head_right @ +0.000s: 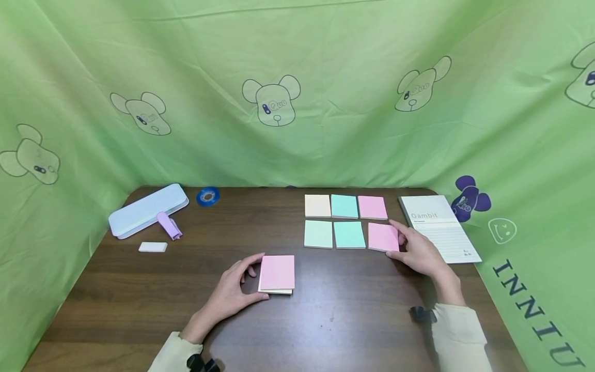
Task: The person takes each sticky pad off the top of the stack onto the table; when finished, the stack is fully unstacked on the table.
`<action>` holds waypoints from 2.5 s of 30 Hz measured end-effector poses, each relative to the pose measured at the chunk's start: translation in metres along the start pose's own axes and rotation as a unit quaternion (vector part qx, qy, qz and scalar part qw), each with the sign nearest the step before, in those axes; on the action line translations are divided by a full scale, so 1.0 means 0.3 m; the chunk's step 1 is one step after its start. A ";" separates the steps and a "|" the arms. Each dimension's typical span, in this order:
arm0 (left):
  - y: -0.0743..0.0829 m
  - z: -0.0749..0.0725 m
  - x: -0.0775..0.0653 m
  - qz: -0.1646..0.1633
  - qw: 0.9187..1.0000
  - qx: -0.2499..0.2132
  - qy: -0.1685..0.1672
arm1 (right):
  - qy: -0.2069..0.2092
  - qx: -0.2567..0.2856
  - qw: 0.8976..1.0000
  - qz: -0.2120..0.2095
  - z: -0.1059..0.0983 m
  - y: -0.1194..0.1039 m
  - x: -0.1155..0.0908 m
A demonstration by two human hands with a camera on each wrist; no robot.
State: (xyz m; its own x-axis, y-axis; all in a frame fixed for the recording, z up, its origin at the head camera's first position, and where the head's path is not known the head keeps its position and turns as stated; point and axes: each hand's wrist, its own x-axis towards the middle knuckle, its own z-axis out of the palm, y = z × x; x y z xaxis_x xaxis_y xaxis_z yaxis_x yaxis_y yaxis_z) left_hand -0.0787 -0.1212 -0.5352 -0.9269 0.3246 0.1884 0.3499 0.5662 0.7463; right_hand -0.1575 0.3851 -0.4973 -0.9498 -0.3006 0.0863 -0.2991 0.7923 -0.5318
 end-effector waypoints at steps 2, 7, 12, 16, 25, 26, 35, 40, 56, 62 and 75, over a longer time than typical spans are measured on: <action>0.000 0.001 0.000 0.000 1.000 0.000 -0.001 | 0.002 -0.006 1.000 0.010 0.003 0.000 0.001; -0.001 0.001 -0.001 0.003 1.000 0.000 -0.001 | 0.024 -0.011 1.000 -0.007 0.019 0.002 0.004; -0.004 0.004 -0.003 0.007 1.000 0.000 0.002 | 0.033 -0.022 0.999 -0.020 0.027 -0.002 0.007; -0.004 0.005 -0.003 0.002 1.000 -0.004 0.001 | 0.027 -0.039 0.999 0.008 0.013 -0.019 -0.002; -0.005 0.006 -0.003 0.006 1.000 -0.004 0.005 | 0.086 -0.059 0.994 -0.006 -0.017 -0.150 -0.006; -0.006 0.007 -0.003 0.006 1.000 -0.002 0.006 | 0.095 -0.054 0.994 -0.018 -0.014 -0.174 -0.003; -0.004 0.007 0.000 -0.013 1.000 0.006 -0.002 | 0.085 0.028 0.992 -0.085 0.098 -0.392 0.025; -0.004 0.007 -0.001 -0.011 1.000 0.006 0.000 | 0.068 0.074 0.989 -0.108 0.184 -0.488 0.033; 0.001 0.001 0.002 -0.002 1.000 0.004 0.001 | -0.060 0.039 0.993 -0.093 0.396 -0.665 0.042; -0.003 0.002 0.003 0.003 1.000 0.003 0.004 | -0.057 0.015 0.994 -0.090 0.430 -0.682 0.040; -0.009 0.008 0.002 0.010 1.000 0.003 0.010 | -0.028 0.086 0.992 -0.092 0.402 -0.664 0.012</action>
State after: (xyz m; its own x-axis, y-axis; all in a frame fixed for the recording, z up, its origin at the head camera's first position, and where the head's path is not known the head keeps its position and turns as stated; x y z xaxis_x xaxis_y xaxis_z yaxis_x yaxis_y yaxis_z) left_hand -0.0797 -0.1206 -0.5386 -0.9224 0.3204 0.2158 0.3688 0.5637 0.7391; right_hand -0.0904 0.1620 -0.4927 -0.8726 -0.4647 0.1502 -0.4422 0.6212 -0.6470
